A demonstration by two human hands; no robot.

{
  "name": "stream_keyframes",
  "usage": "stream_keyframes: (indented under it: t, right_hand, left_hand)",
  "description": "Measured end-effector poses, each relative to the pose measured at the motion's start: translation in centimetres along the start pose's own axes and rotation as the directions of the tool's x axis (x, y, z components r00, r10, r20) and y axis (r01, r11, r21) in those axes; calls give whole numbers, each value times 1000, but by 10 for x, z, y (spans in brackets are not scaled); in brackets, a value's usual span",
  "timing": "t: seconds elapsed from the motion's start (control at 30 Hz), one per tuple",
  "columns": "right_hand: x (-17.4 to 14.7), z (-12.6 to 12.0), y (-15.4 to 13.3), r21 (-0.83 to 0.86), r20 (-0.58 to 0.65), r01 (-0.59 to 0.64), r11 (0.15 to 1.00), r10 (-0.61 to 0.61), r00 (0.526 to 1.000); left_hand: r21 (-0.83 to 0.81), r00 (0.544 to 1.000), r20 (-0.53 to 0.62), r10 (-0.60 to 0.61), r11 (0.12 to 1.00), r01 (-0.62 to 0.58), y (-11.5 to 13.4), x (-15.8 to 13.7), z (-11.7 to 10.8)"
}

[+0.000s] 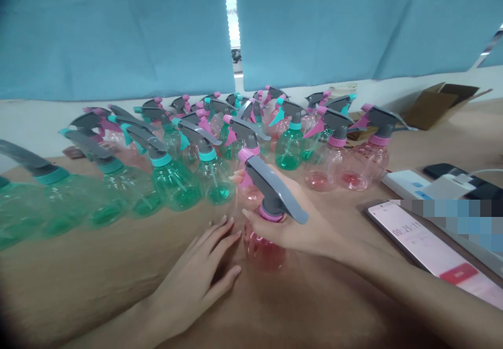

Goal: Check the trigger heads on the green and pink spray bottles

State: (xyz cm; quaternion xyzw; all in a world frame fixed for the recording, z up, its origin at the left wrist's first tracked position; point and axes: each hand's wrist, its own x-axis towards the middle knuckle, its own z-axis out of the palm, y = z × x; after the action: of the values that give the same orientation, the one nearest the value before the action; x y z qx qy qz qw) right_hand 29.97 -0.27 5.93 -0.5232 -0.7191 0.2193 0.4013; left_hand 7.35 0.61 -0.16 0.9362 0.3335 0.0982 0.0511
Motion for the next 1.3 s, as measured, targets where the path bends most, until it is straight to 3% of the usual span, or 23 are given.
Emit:
stream_keyframes:
  t: [0.1, 0.4, 0.73, 1.0, 1.3]
  right_hand:
    - [1, 1, -4, -41, 24, -10, 999, 11, 1000]
    - [5, 2, -10, 151, 44, 16, 988, -23, 999]
    - [7, 7, -14, 148, -58, -11, 989, 20, 998]
    - [4, 4, -8, 186, 49, -18, 982, 9, 999]
    - [7, 2, -18, 225, 9, -20, 974, 18, 1000]
  left_hand:
    - [6, 1000, 6, 1, 1000, -1, 0, 0, 0]
    - [-2, 1000, -9, 12, 1000, -12, 0, -1, 0]
    - [5, 1000, 23, 3, 1000, -3, 1, 0, -2]
    - [10, 1000, 17, 15, 1000, -15, 0, 0, -1]
    - [9, 1000, -6, 17, 1000, -17, 0, 0, 0]
